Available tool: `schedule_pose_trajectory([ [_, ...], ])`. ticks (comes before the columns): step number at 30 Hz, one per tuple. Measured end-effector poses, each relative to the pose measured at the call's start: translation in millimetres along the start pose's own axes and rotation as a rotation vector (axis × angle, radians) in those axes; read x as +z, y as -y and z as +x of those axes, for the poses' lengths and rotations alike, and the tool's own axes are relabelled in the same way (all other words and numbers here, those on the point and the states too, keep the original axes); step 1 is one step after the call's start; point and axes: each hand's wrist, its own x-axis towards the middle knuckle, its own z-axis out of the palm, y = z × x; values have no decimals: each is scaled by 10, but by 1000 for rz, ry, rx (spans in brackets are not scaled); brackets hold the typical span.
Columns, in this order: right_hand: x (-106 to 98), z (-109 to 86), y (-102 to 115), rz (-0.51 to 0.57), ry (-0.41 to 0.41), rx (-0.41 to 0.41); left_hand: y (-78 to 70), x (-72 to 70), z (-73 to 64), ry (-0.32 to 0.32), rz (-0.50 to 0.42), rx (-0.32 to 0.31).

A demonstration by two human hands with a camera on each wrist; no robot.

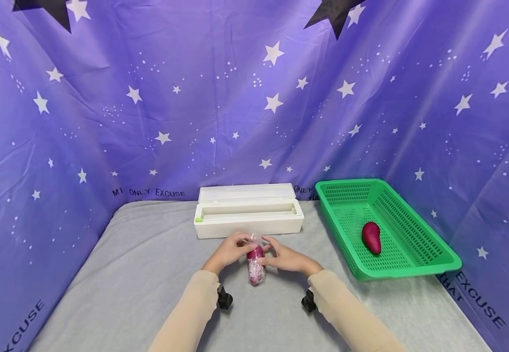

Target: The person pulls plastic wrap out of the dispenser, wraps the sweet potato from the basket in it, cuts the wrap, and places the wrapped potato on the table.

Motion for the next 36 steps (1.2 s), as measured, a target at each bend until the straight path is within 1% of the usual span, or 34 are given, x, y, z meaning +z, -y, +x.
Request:
schedule_pose_trajectory([
  [4, -12, -4, -12, 10, 3, -20, 2, -8, 0, -17, 14, 48],
  [9, -24, -13, -42, 26, 17, -72, -2, -30, -25, -16, -11, 92],
  [12, -24, -14, -62, 16, 3, -87, -3, -49, -47, -18, -13, 105],
  [17, -3, -17, -82, 7, -29, -91, 18, -70, -73, -18, 16, 139],
  [20, 8, -18, -101, 13, -27, -148, 37, -69, -82, -8, 26, 154],
  [23, 17, -17, -116, 23, -20, -214, 40, -65, -90, -12, 50, 149],
  [25, 20, -18, -120, 34, -18, -237, 27, -63, -91, -20, 79, 148],
  [29, 28, -13, -122, 44, -19, -235, -6, -58, -84, -21, 98, 139],
  [33, 36, 4, -117, 80, -9, -231, -15, -47, -79, -11, 90, 121],
  [36, 37, 9, -108, 116, 8, -231, -8, -42, -76, -5, 66, 107],
])
